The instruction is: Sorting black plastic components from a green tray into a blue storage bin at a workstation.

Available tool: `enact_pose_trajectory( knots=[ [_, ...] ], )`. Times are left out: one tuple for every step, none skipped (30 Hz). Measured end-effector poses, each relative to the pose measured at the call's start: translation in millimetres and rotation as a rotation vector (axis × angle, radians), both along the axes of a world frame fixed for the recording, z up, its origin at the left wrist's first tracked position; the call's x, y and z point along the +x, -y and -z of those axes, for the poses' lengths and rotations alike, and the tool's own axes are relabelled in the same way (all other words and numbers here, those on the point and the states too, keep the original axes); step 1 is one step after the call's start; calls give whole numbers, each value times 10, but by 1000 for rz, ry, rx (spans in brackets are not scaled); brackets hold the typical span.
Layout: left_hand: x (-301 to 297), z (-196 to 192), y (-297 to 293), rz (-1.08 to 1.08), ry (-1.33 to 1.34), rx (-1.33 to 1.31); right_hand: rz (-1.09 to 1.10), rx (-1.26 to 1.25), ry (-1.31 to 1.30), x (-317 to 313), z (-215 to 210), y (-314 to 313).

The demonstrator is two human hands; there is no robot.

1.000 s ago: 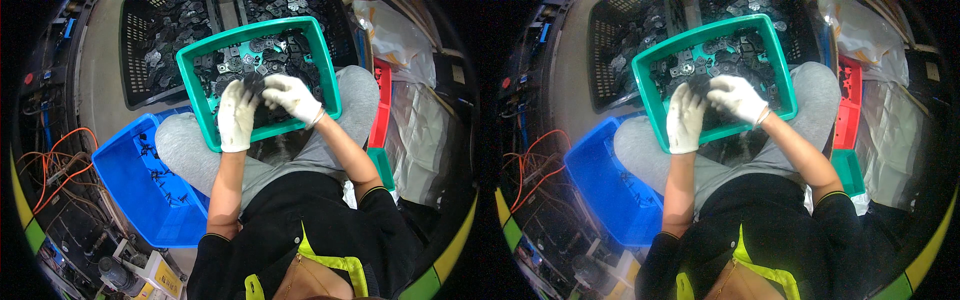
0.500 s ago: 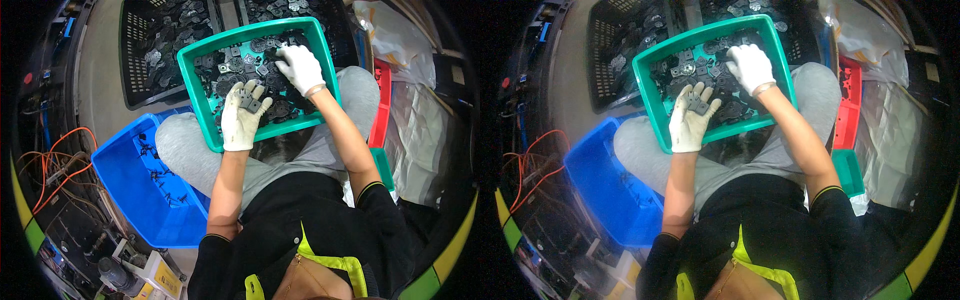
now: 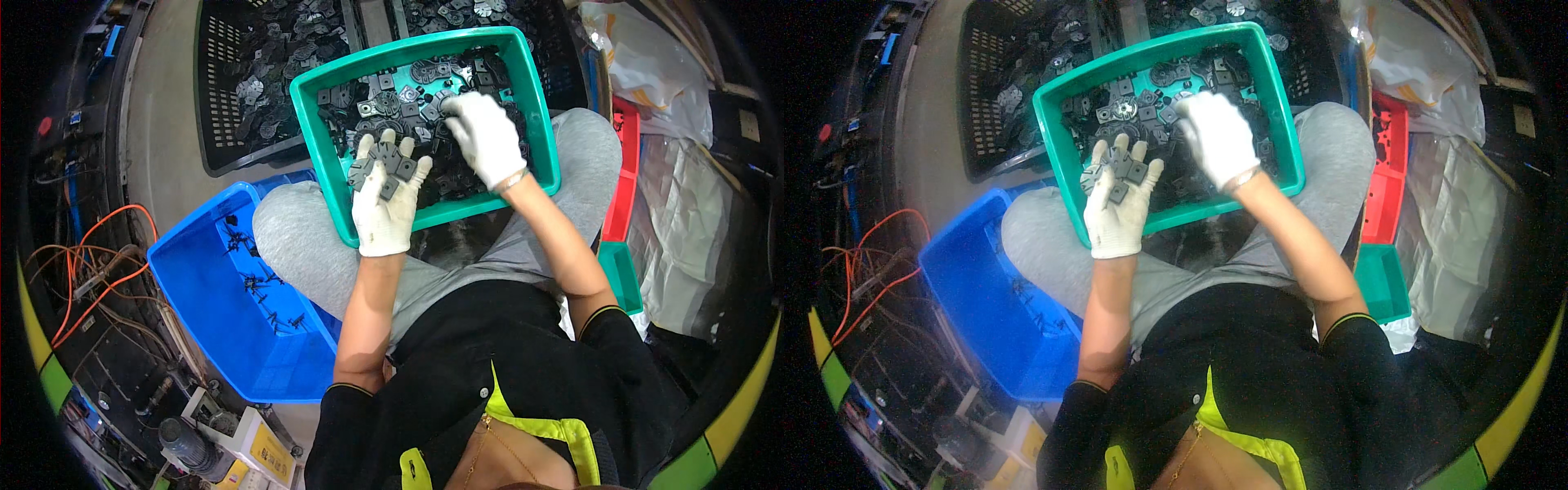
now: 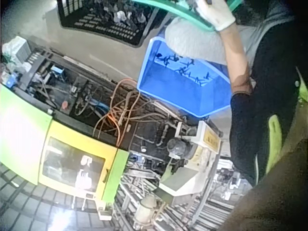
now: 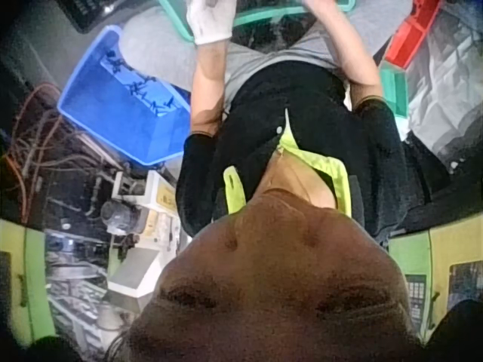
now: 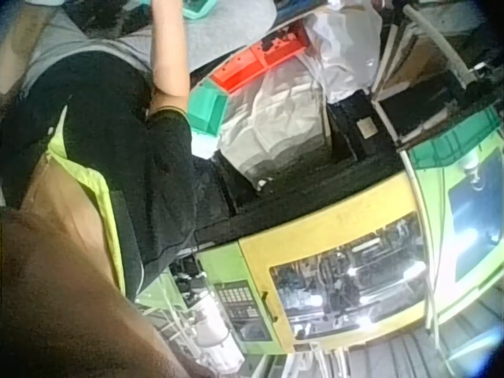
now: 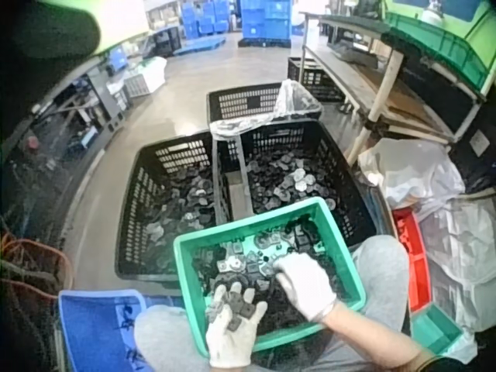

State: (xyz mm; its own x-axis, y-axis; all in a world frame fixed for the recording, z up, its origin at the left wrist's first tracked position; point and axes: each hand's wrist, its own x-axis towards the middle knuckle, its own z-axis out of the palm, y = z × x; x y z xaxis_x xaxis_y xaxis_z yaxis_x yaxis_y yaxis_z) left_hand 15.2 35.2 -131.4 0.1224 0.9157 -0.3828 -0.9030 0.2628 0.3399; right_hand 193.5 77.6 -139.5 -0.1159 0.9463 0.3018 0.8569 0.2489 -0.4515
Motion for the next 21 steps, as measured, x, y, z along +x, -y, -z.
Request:
enact_pose_trajectory(
  knots=[
    [-16, -14, 3, -4, -2, 0, -29, 3, 145, 77, 49, -76],
    [-11, -35, -6, -1, 17, 22, -54, 8, 295, 151, 75, -142],
    [0, -55, -16, 3, 37, 45, -75, -63, 410, 205, 116, -195],
    [-4, -68, -12, -2, 38, 46, -80, -60, 410, 188, 112, -219],
    [1, -81, -8, -3, 60, 42, -76, -60, 476, 169, 105, -241],
    [8, -85, -1, -3, 83, 38, -72, -59, 543, 156, 89, -254],
    [5, -80, 15, -6, 83, 39, -74, -57, 543, 162, 71, -258],
    [1, -64, 46, -8, 103, 35, -80, -86, 482, 184, 48, -250],
    [-4, -44, 65, -9, 123, 31, -86, -114, 422, 200, 20, -241],
    [-14, -18, 80, -15, 124, 30, -91, -114, 422, 189, -30, -200],
    [-26, 8, 90, -9, 135, 32, -37, -196, 141, 172, -96, -137],
    [-34, 27, 97, -3, 146, 34, 19, -275, -140, 168, -126, -102],
    [-24, 29, 85, -2, 150, 33, 0, -489, -523, 196, -116, -109],
    [-12, 30, 67, 4, 183, 53, 2, -489, -520, 209, -119, -86],
    [-1, 28, 55, 9, 216, 73, -1, -677, -1002, 215, -134, -43],
    [12, 23, 46, 10, 218, 73, -5, -853, -1491, 204, -159, -10],
    [28, 13, 40, 23, 223, 79, -32, -899, -1718, 186, -145, 21],
    [36, 9, 37, 36, 228, 85, -31, -898, -1718, 172, -142, 42],
    [40, 11, 41, 36, 228, 84, -61, -919, -1803, 161, -139, 64],
    [41, 13, 46, 33, 244, 76, -91, -939, -1889, 155, -130, 80],
    [41, 15, 51, 28, 260, 68, -70, -950, -1899, 170, -109, 94]
  ],
)
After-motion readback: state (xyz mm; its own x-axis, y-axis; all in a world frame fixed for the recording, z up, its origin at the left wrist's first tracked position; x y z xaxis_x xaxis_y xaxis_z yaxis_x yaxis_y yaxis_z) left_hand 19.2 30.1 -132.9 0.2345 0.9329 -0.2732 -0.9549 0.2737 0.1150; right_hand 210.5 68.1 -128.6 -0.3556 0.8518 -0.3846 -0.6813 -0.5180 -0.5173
